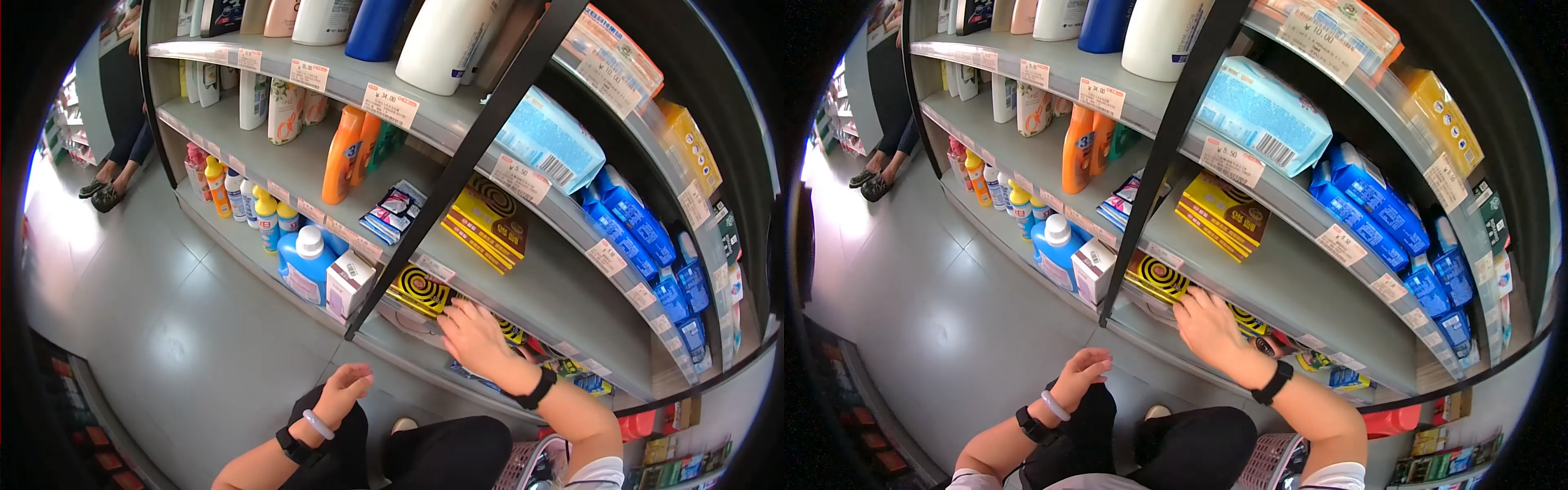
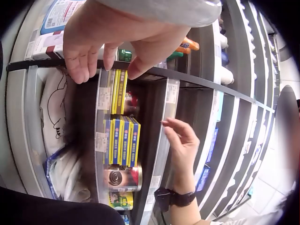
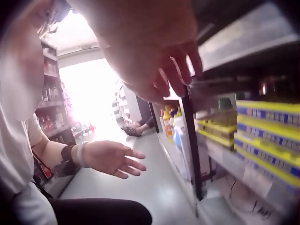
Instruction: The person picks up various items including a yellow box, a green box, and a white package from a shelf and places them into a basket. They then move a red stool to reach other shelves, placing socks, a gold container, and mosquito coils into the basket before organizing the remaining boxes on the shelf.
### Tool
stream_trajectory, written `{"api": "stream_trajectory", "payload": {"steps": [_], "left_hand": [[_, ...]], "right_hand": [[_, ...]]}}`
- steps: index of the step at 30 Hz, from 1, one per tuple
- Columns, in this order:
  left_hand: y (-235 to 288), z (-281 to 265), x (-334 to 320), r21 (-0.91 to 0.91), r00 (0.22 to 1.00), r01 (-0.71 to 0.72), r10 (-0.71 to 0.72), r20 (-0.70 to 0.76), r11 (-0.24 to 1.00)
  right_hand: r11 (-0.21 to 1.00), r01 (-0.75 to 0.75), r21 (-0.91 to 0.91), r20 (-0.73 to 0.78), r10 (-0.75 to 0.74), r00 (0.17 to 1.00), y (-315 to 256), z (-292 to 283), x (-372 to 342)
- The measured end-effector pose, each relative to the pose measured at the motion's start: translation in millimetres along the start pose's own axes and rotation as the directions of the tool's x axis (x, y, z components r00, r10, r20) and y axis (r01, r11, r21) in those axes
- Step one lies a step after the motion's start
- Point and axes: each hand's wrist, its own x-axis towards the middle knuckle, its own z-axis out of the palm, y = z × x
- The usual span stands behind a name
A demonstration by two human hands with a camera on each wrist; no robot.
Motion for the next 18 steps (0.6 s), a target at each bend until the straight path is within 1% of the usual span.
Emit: {"api": "stream_trajectory", "payload": {"steps": [1, 2, 4, 5, 6, 7, 8, 10, 11, 12, 13, 14, 16, 18], "left_hand": [[-2.1, 2.5, 1.0, 0.007, 1.000, 0.003, -0.004, 0.030, 1.000], [-3.8, 4.4, 1.9, 0.014, 0.998, 0.007, -0.008, 0.060, 1.000], [-5.0, 5.0, 3.1, 0.019, 0.997, 0.012, -0.014, 0.070, 1.000], [-4.7, 5.0, 4.0, 0.024, 0.997, 0.025, -0.026, 0.072, 0.999], [-4.5, 5.6, 5.0, 0.028, 0.996, 0.037, -0.039, 0.074, 0.999], [-2.9, 7.7, 7.7, 0.028, 0.997, 0.038, -0.040, 0.073, 0.999], [0.5, 11.0, 12.0, 0.050, 0.998, 0.014, -0.018, 0.067, 0.999], [9.0, 15.8, 22.9, 0.077, 0.999, -0.011, 0.007, 0.054, 0.997], [14.2, 18.2, 32.2, 0.068, 0.997, -0.046, 0.042, 0.071, 0.997], [20.6, 20.6, 40.1, 0.058, 0.993, -0.082, 0.077, 0.091, 0.995], [28.1, 23.1, 46.5, 0.060, 0.993, -0.087, 0.081, 0.090, 0.994], [35.1, 26.2, 52.3, 0.052, 0.992, -0.078, 0.072, 0.102, 0.996], [44.2, 33.3, 60.0, 0.045, 0.991, -0.065, 0.059, 0.117, 0.997], [48.9, 38.4, 64.1, 0.082, 0.992, -0.064, 0.055, 0.114, 0.995]], "right_hand": [[0.996, -0.032, -0.087, 0.030, 0.035, 0.999, 4.9, 7.6, 4.0], [0.996, -0.034, -0.083, 0.028, 0.036, 0.999, 6.0, 14.2, 6.3], [0.974, -0.223, 0.046, 0.038, 0.221, 0.975, 3.9, 24.2, 12.4], [0.973, -0.224, 0.049, 0.038, 0.222, 0.974, 1.3, 26.7, 17.7], [0.934, -0.356, 0.044, 0.124, 0.348, 0.929, -1.4, 28.4, 24.1], [0.877, -0.479, 0.027, 0.208, 0.464, 0.861, -1.5, 29.4, 28.7], [0.878, -0.478, 0.028, 0.207, 0.463, 0.862, 1.7, 31.6, 32.4], [0.841, -0.531, -0.105, 0.247, 0.539, 0.805, 7.1, 41.8, 39.4], [0.843, -0.529, -0.100, 0.244, 0.536, 0.808, 10.1, 47.7, 39.2], [0.861, -0.493, -0.126, 0.227, 0.509, 0.830, 14.8, 52.7, 37.5], [0.876, -0.457, -0.156, 0.210, 0.481, 0.851, 19.5, 57.5, 36.2], [0.875, -0.458, -0.156, 0.207, 0.482, 0.851, 22.2, 59.3, 36.4], [0.907, -0.405, -0.117, 0.258, 0.421, 0.869, 27.4, 63.3, 34.5], [0.892, -0.434, -0.128, 0.259, 0.452, 0.854, 28.3, 70.7, 35.7]]}}
